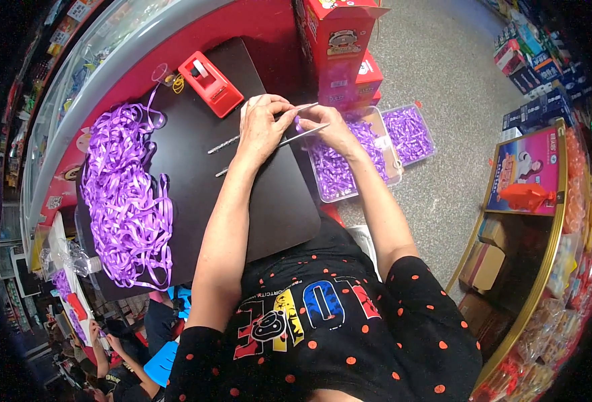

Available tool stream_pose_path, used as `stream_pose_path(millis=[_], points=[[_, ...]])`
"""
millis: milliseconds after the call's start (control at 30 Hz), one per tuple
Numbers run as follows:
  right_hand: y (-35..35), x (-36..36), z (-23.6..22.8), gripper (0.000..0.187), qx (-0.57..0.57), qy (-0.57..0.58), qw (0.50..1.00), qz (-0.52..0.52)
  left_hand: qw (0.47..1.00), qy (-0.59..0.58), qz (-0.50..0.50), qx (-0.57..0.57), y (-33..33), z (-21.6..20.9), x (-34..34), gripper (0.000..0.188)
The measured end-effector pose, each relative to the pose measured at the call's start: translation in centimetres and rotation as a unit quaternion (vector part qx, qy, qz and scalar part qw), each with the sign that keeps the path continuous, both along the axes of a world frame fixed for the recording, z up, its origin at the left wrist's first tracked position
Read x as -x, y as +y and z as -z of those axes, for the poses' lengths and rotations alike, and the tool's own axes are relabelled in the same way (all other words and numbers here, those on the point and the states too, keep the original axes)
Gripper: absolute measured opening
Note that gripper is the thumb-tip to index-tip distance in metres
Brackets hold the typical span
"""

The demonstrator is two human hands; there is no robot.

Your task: Using a two-pronged jig to wrap purple ribbon into bows and securing them with tape.

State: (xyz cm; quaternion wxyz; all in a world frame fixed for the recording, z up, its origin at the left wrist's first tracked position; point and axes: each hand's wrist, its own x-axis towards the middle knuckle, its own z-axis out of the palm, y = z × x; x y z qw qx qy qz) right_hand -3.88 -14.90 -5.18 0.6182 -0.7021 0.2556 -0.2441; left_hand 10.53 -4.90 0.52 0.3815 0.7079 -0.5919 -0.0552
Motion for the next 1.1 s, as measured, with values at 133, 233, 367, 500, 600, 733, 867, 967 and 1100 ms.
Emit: stream_pose_path(millis=[133, 233, 367, 500, 600, 733, 867, 967, 1100], points=[[0.6, 0.1, 0.6, 0.02, -0.024, 0.034, 0.999, 0.001, 1.0, -0.004, 0.002, 0.002, 0.0, 0.1, -0.2, 0.016], [0.4, 0.3, 1.3, 0.023, 0.052, 0.093, 0.994, -0.001, 1.0, -0.004, 0.002, 0.003, -0.2, 0.2, -0.1, 0.016], [-1.0, 1.1, 7.5, 0.024, 0.145, 0.138, 0.979, 0.042, 1.0, -0.005, 0.0, 0.004, 0.0, 0.4, -0.3, 0.016], [-1.2, 4.5, 14.1, 0.025, 0.141, 0.26, 0.955, 0.02, 1.0, -0.025, 0.004, -0.017, 0.2, 0.3, -0.4, 0.02], [0.8, 6.6, 16.5, 0.026, 0.084, 0.286, 0.954, 0.03, 0.999, -0.031, 0.004, -0.019, 0.2, 0.2, -0.4, 0.02], [2.3, 9.3, 21.4, 0.025, 0.006, 0.269, 0.962, 0.055, 0.999, -0.037, 0.018, -0.01, -0.6, -0.1, 0.2, 0.022], [4.5, 8.2, 20.5, 0.023, 0.008, 0.238, 0.967, 0.087, 0.999, -0.035, 0.006, -0.011, -0.1, 0.1, -0.3, 0.021], [5.2, 7.5, 19.2, 0.022, -0.343, 0.079, 0.921, 0.165, 0.999, -0.033, 0.002, -0.017, 0.0, 0.1, -0.4, 0.021], [4.2, 6.9, 18.6, 0.018, -0.433, -0.136, 0.862, 0.226, 1.0, -0.012, 0.002, -0.009, -0.3, 0.1, 0.0, 0.017]])
